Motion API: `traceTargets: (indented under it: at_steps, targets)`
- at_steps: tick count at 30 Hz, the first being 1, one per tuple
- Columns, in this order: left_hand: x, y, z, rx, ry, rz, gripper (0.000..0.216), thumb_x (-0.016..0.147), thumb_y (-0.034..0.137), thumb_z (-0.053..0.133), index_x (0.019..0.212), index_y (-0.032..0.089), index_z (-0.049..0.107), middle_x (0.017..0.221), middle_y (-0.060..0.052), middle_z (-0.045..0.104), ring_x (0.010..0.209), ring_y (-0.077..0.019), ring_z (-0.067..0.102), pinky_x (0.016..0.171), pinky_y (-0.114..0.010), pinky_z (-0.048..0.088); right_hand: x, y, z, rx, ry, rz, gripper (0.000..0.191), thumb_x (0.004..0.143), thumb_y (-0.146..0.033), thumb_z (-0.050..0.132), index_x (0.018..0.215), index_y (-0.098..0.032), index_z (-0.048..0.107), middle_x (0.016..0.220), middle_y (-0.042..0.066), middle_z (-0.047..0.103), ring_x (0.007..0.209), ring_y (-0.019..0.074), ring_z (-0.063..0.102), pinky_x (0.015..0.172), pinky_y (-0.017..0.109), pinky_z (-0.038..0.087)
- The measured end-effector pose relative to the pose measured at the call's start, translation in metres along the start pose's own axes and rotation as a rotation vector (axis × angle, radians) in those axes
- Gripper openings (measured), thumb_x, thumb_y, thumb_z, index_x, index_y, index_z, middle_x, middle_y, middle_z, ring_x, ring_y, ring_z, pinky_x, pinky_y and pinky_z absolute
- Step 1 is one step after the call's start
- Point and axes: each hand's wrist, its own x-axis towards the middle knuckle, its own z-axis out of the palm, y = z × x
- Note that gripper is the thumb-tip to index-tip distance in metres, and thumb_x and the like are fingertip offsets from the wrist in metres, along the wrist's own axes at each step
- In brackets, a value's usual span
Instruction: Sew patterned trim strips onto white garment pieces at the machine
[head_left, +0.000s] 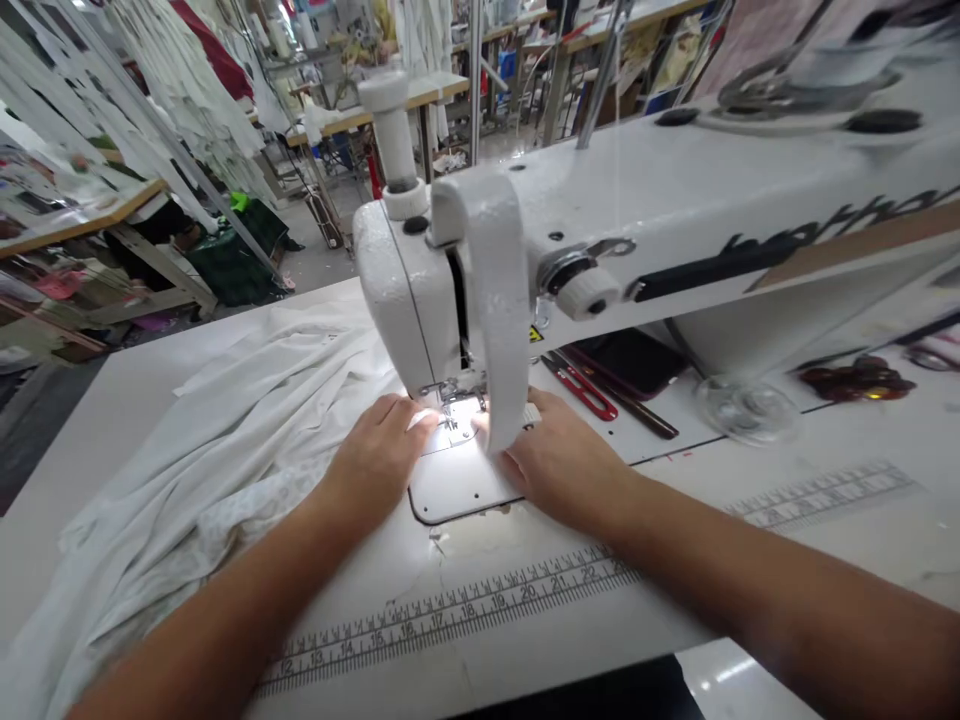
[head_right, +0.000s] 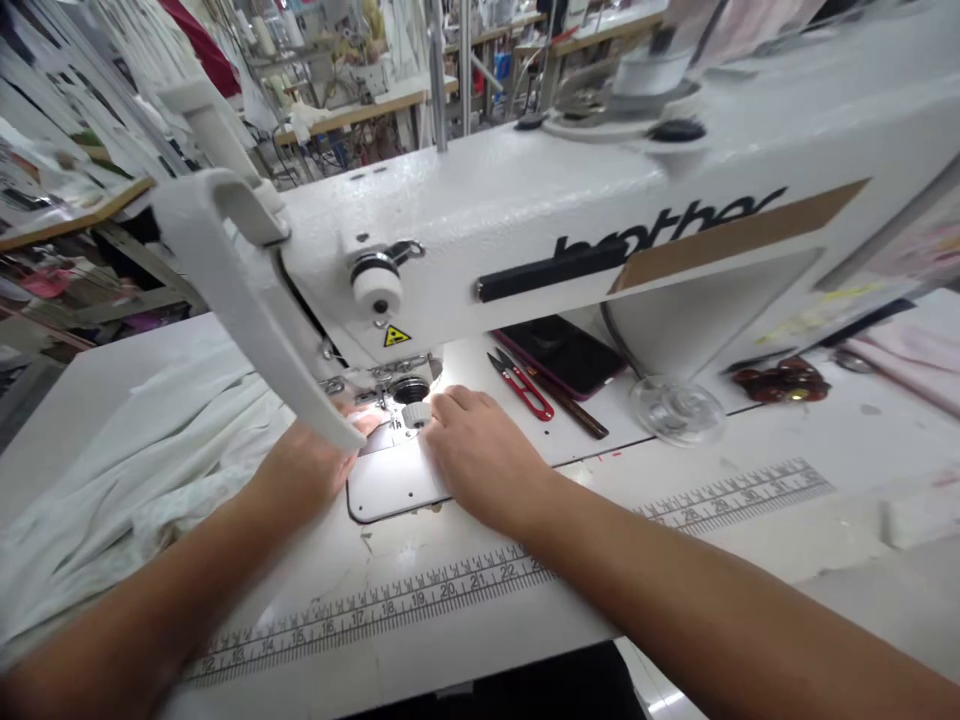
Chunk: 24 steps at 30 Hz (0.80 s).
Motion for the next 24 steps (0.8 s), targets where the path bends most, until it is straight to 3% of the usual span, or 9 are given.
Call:
traceTargets:
  at_steps: [4, 7, 11, 14, 16, 20, 24]
  targets:
    - [-0.014, 0.006, -0.022, 0.127, -0.196, -0.016, 0.035, 0.084, -0.002, 0.041, 0.113, 0.010, 0.057, 0.090, -0.010, 0.065, 0.077, -0.0217, 0.060, 0.062, -0.033, 0.052, -0.010, -0.011, 0.003, 0.010, -0.042, -0.049, 0.031, 0.089, -0.006, 0.047, 0.113, -0.015, 0.064, 0.069, 0.003, 0.059, 0.072, 0.0205, 0.049, 0.068, 0.033, 0.035]
    - [-0.022, 0.027, -0.035, 0.093, -0.325, -0.057, 0.033, 0.078, -0.005, 0.041, 0.102, 0.010, 0.058, 0.079, -0.006, 0.062, 0.064, -0.0182, 0.059, 0.051, -0.027, 0.047, -0.011, -0.017, 0.004, 0.005, -0.045, -0.077, 0.045, 0.087, -0.003, 0.045, 0.130, -0.012, 0.054, 0.074, 0.004, 0.061, 0.067, 0.0189, 0.047, 0.069, 0.033, 0.034]
    - [-0.015, 0.055, -0.046, -0.026, -0.434, -0.074, 0.020, 0.073, -0.001, 0.045, 0.076, 0.016, 0.056, 0.065, -0.001, 0.056, 0.049, -0.0145, 0.053, 0.042, -0.025, 0.037, -0.005, -0.019, 0.002, 0.022, -0.049, -0.089, 0.046, 0.086, 0.000, 0.043, 0.129, -0.012, 0.054, 0.088, 0.007, 0.064, 0.070, 0.0180, 0.049, 0.069, 0.033, 0.033]
    - [0.005, 0.049, -0.053, -0.145, -0.527, -0.047, 0.020, 0.085, 0.011, 0.050, 0.067, 0.018, 0.054, 0.063, 0.000, 0.056, 0.049, -0.0135, 0.053, 0.044, -0.025, 0.039, -0.002, -0.020, 0.001, 0.047, -0.072, -0.084, 0.041, 0.085, -0.001, 0.047, 0.123, -0.014, 0.056, 0.091, 0.006, 0.064, 0.072, 0.0176, 0.050, 0.068, 0.033, 0.032]
    - [0.018, 0.032, -0.053, -0.168, -0.471, -0.003, 0.025, 0.092, 0.017, 0.049, 0.068, 0.017, 0.057, 0.068, -0.002, 0.060, 0.060, -0.0150, 0.058, 0.055, -0.027, 0.047, 0.000, -0.021, 0.001, 0.050, -0.085, -0.101, 0.045, 0.082, -0.001, 0.050, 0.124, -0.016, 0.055, 0.091, 0.004, 0.063, 0.071, 0.0172, 0.050, 0.066, 0.033, 0.032]
    - [0.027, -0.001, -0.036, -0.133, -0.271, 0.166, 0.021, 0.094, 0.010, 0.044, 0.085, 0.013, 0.063, 0.093, -0.008, 0.068, 0.090, -0.0193, 0.062, 0.084, -0.034, 0.053, 0.002, -0.020, 0.001, 0.007, -0.072, -0.165, 0.059, 0.073, 0.002, 0.049, 0.130, -0.014, 0.051, 0.091, 0.004, 0.062, 0.068, 0.0174, 0.049, 0.062, 0.033, 0.031]
    - [0.012, 0.006, -0.013, -0.148, -0.082, 0.132, 0.021, 0.094, 0.010, 0.043, 0.097, 0.009, 0.064, 0.095, -0.010, 0.069, 0.090, -0.0192, 0.062, 0.084, -0.034, 0.056, -0.001, -0.011, 0.002, 0.026, -0.085, -0.214, 0.057, 0.069, 0.005, 0.048, 0.123, -0.015, 0.056, 0.089, 0.005, 0.062, 0.068, 0.0173, 0.047, 0.064, 0.033, 0.031]
